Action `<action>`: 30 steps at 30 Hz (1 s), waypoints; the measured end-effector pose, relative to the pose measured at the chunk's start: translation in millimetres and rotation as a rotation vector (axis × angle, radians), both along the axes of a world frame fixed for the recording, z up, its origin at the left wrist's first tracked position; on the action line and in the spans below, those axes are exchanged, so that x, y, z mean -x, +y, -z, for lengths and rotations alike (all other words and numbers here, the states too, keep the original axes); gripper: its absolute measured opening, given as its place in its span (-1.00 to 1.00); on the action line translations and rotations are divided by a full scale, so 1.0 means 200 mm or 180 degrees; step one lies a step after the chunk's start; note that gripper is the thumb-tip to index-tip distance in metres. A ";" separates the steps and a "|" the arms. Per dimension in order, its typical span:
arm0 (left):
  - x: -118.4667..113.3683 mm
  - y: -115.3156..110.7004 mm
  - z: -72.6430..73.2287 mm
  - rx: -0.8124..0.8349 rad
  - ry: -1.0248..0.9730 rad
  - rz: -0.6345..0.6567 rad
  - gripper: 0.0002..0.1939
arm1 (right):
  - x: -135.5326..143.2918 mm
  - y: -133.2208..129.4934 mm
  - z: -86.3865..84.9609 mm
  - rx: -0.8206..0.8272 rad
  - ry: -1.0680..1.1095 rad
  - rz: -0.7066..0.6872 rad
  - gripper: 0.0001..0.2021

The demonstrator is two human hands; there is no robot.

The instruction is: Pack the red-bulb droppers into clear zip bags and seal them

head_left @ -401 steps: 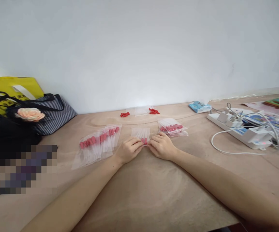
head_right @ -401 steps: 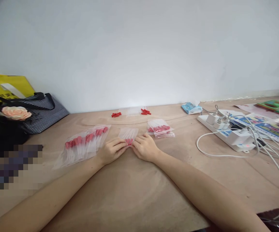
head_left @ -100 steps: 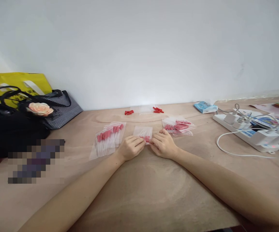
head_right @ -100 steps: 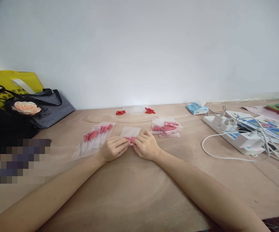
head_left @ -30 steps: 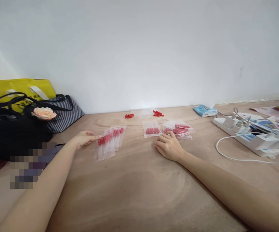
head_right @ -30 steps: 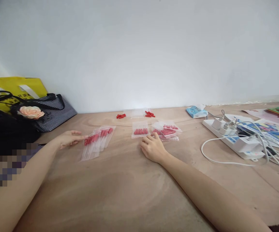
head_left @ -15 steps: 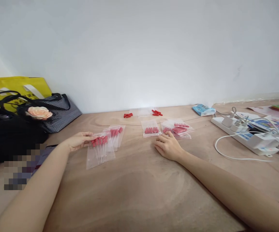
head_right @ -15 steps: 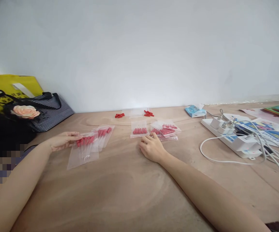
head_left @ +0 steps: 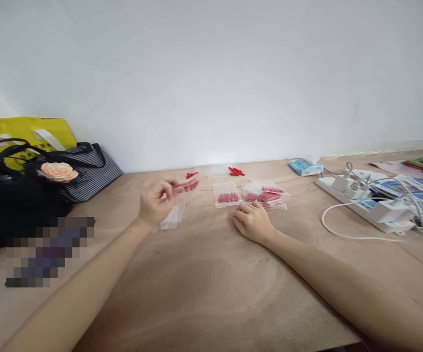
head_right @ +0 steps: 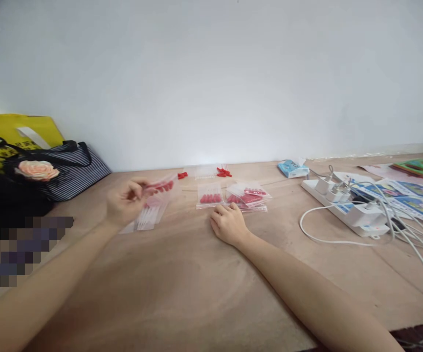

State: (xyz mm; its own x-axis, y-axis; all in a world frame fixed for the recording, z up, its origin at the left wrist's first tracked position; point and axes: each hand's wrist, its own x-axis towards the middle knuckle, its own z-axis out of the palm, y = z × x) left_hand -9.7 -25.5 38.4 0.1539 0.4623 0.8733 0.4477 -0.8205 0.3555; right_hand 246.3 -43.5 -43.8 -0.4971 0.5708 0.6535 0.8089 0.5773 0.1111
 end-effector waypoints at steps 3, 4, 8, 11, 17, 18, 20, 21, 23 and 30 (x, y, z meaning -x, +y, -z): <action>-0.06 -0.01 0.12 -0.0430 0.0837 0.0330 -0.71 | -0.01 0.00 0.00 0.0030 0.0003 0.0032 -0.79; -0.07 -0.01 0.15 -0.0509 0.1025 0.0374 -0.73 | -0.02 0.00 0.00 0.0051 0.0013 0.0031 -0.80; -0.05 -0.03 0.27 -0.0328 0.1374 0.0541 -0.75 | -0.01 -0.01 0.00 0.0223 0.0174 -0.0250 -0.83; -0.04 -0.05 0.31 0.0046 0.1479 0.0762 -0.77 | 0.03 -0.01 0.00 0.0336 0.0328 -0.0494 -0.74; -0.04 -0.05 0.32 0.0299 0.1552 0.0974 -0.78 | 0.12 0.03 -0.01 0.0108 0.0012 -0.0728 -0.84; -0.04 -0.05 0.32 0.0303 0.1534 0.0998 -0.78 | 0.13 0.05 -0.01 0.0017 -0.0089 -0.0758 -0.84; -0.03 -0.05 0.32 0.0330 0.1504 0.1034 -0.78 | 0.14 0.08 -0.02 -0.0179 -0.0307 -0.0824 -0.82; -0.03 -0.05 0.32 0.0349 0.1509 0.1019 -0.78 | 0.14 0.09 -0.02 -0.0271 -0.0413 -0.0854 -0.81; -0.01 -0.07 0.32 0.0348 0.1565 0.0832 -0.81 | 0.14 0.11 -0.03 -0.0420 -0.0581 -0.0920 -0.78; 0.05 -0.16 0.32 -0.0362 0.1934 -0.0105 -0.87 | 0.14 0.11 -0.01 -0.0574 -0.0477 -0.1125 -0.77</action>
State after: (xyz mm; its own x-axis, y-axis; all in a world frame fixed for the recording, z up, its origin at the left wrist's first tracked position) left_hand -20.4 -57.1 -24.8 0.6265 0.3846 0.6780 0.5685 -0.8205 -0.0599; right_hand 218.2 -20.9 -42.4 -0.7389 0.2312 0.6328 0.5318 0.7769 0.3371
